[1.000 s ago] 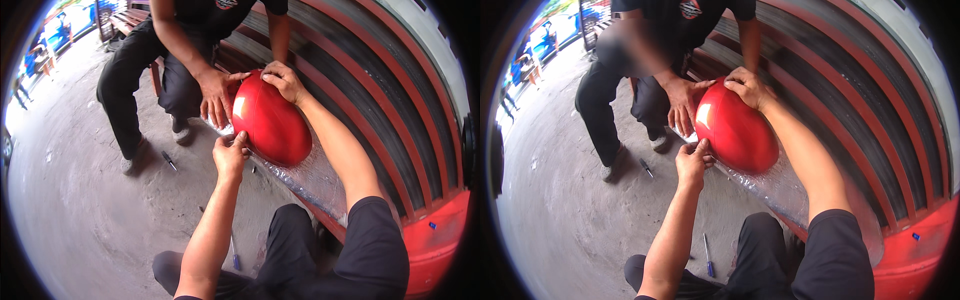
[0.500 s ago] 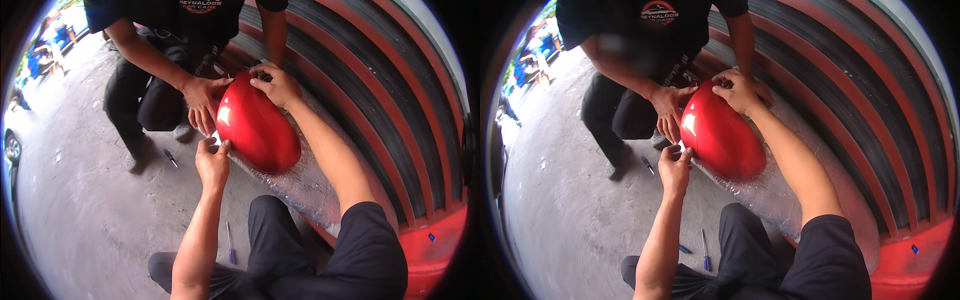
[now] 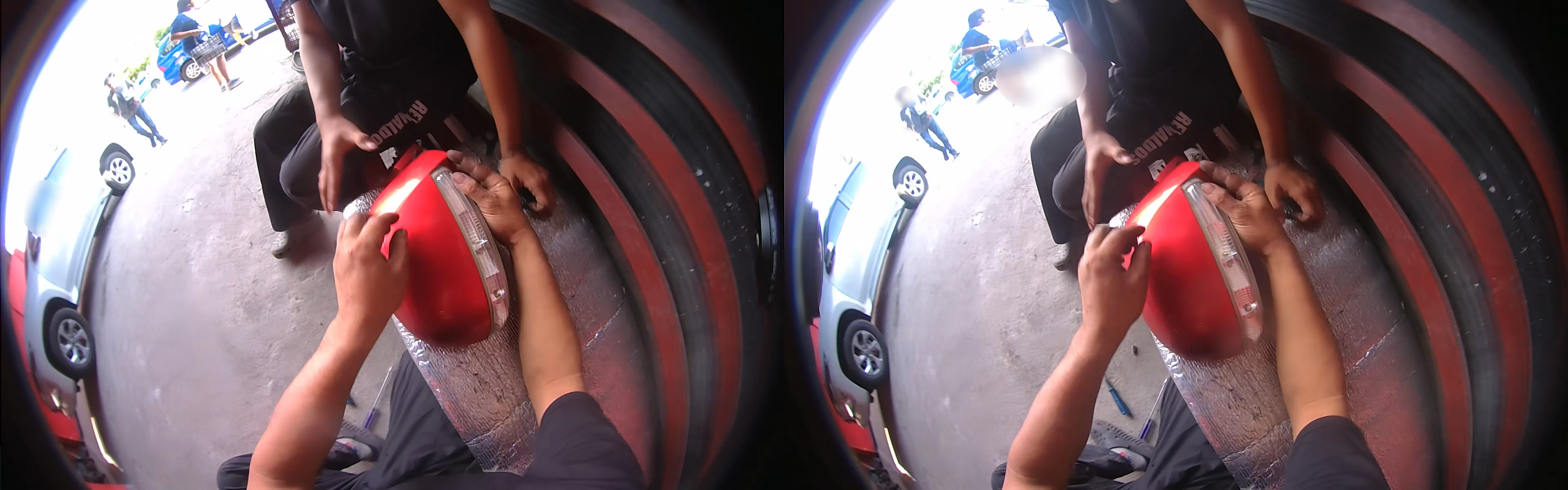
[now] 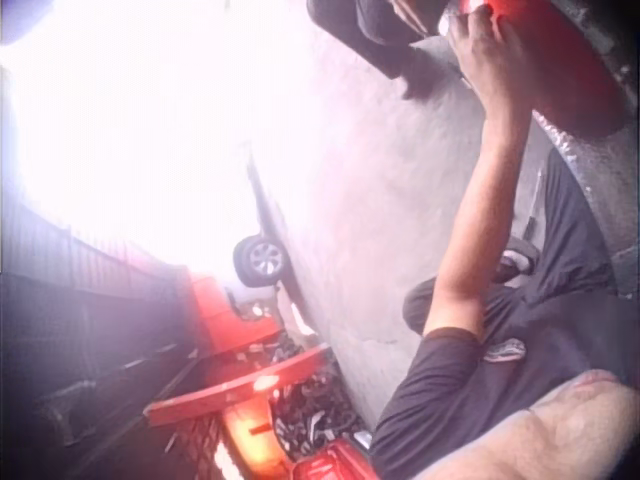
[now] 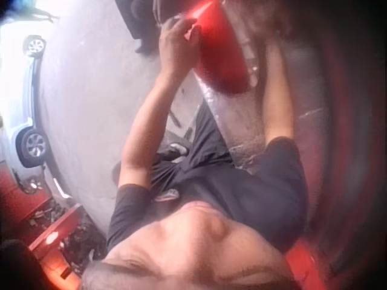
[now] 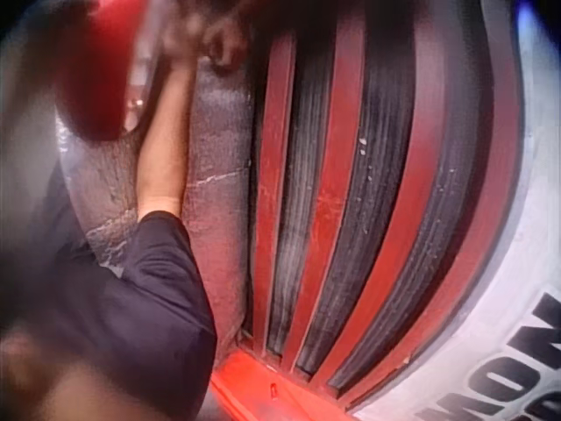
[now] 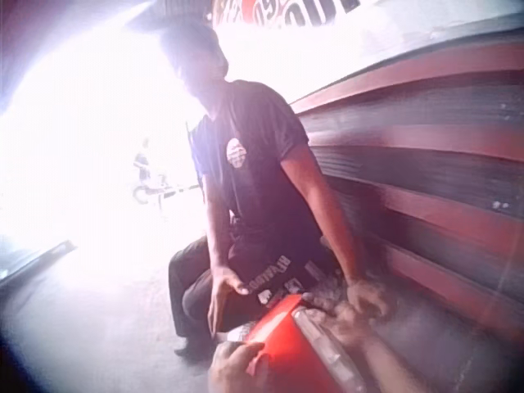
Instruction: The person is repairing a red car side mirror. They use a screwdriver to remove screws and separate the mirror housing. They then reassemble the mirror and tighten the screws.
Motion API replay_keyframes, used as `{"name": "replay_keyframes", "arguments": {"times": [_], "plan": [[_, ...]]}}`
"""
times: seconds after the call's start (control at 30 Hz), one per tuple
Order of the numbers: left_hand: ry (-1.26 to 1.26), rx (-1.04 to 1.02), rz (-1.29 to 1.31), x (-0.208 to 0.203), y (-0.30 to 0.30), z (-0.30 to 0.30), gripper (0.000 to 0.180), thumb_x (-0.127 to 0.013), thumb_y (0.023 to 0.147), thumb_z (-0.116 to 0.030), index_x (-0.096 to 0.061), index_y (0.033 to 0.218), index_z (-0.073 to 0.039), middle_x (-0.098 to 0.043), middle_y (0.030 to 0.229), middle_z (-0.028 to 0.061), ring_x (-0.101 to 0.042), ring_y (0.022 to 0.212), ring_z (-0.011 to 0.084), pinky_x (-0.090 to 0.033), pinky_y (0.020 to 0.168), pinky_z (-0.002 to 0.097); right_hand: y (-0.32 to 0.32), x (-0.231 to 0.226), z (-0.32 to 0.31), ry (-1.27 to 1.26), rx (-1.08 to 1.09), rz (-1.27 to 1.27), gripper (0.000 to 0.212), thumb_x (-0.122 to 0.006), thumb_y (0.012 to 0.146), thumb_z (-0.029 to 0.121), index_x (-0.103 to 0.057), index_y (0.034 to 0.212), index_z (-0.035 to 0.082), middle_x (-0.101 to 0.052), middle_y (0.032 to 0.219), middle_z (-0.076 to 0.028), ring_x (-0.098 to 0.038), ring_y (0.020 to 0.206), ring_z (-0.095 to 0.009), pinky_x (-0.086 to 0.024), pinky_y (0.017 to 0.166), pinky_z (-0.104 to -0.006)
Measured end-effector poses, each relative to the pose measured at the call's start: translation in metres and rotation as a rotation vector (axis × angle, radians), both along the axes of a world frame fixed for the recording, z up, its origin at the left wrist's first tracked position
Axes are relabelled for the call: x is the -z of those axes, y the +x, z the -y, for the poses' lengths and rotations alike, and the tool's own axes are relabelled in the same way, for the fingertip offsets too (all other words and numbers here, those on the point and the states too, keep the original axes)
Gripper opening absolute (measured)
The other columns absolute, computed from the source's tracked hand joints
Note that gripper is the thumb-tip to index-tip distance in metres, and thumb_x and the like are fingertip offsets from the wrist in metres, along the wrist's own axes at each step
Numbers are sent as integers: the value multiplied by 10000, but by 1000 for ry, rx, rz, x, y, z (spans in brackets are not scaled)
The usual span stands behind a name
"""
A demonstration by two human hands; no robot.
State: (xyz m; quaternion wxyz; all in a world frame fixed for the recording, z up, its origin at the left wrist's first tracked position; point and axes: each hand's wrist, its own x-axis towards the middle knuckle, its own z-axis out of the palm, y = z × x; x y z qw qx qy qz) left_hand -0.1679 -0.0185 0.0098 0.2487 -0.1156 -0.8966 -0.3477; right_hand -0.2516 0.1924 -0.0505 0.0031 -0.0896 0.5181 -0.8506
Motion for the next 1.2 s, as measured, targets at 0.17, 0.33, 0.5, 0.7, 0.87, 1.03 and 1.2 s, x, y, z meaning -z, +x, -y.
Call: {"name": "replay_keyframes", "arguments": {"times": [0.17, 0.33, 0.5, 0.7, 0.87, 1.03, 1.2], "plan": [[-80, 44, 95, -28, -50, -28, 255, -661, 902, -184, -741, 1045, 11, -702, 1024, 193, -705, 966, 342, -544, 860, 437, 1, 4, -9, 14, -150, -42, 642, -696, 976, 179, -437, 1540, 19, -595, 1381, -108, -597, 1206, -140, -489, 1025, -300], [-361, -100, 358, -40, -82, -69, 361, -630, 899, -285, -735, 1078, 11, -709, 1106, 226, -695, 1065, 374, -526, 942, 484, -5, 3, -7, -68, -171, -16, 704, -699, 932, 206, -385, 1528, 2, -568, 1351, -143, -569, 1232, -183, -460, 1057, -334], [-458, -267, 198, -19, -90, -82, 403, -625, 900, -306, -701, 1141, 8, -717, 1131, 237, -682, 1107, 384, -514, 988, 495, -9, 8, -5, -140, -223, -6, 592, -644, 943, 164, -461, 1482, 3, -657, 1196, -78, -650, 1053, -127, -531, 925, -293], [-284, -350, 248, -10, -96, -78, 407, -634, 901, -390, -728, 1094, -44, -732, 1072, 235, -684, 1095, 402, -513, 962, 508, -6, 6, -3, 68, -82, -69, 492, -683, 906, 141, -602, 1366, -15, -702, 1138, -78, -661, 1037, -130, -527, 915, -279], [-306, -323, 182, -3, -95, -68, 381, -650, 900, -371, -727, 1075, -42, -728, 1077, 233, -677, 1092, 405, -505, 962, 504, -4, 9, -1, 30, -89, -106, 423, -671, 899, 111, -648, 1301, -18, -715, 1097, -90, -671, 1008, -146, -534, 903, -288], [-359, -196, 156, -7, -79, -62, 364, -673, 909, -316, -689, 1135, -31, -690, 1175, 224, -636, 1167, 388, -484, 998, 480, 5, -1, 0, -204, -169, 13, 457, -661, 898, 88, -612, 1336, -31, -710, 1096, -101, -681, 976, -147, -553, 871, -285], [-493, 207, -373, 7, 12, -58, 611, -764, 836, -298, -567, 1361, -55, -599, 1341, 210, -534, 1285, 405, -401, 1099, 517, -6, 7, -6, -230, -188, 25, 552, -691, 875, 91, -548, 1385, -63, -709, 1082, -120, -691, 925, -145, -567, 842, -279]]}}
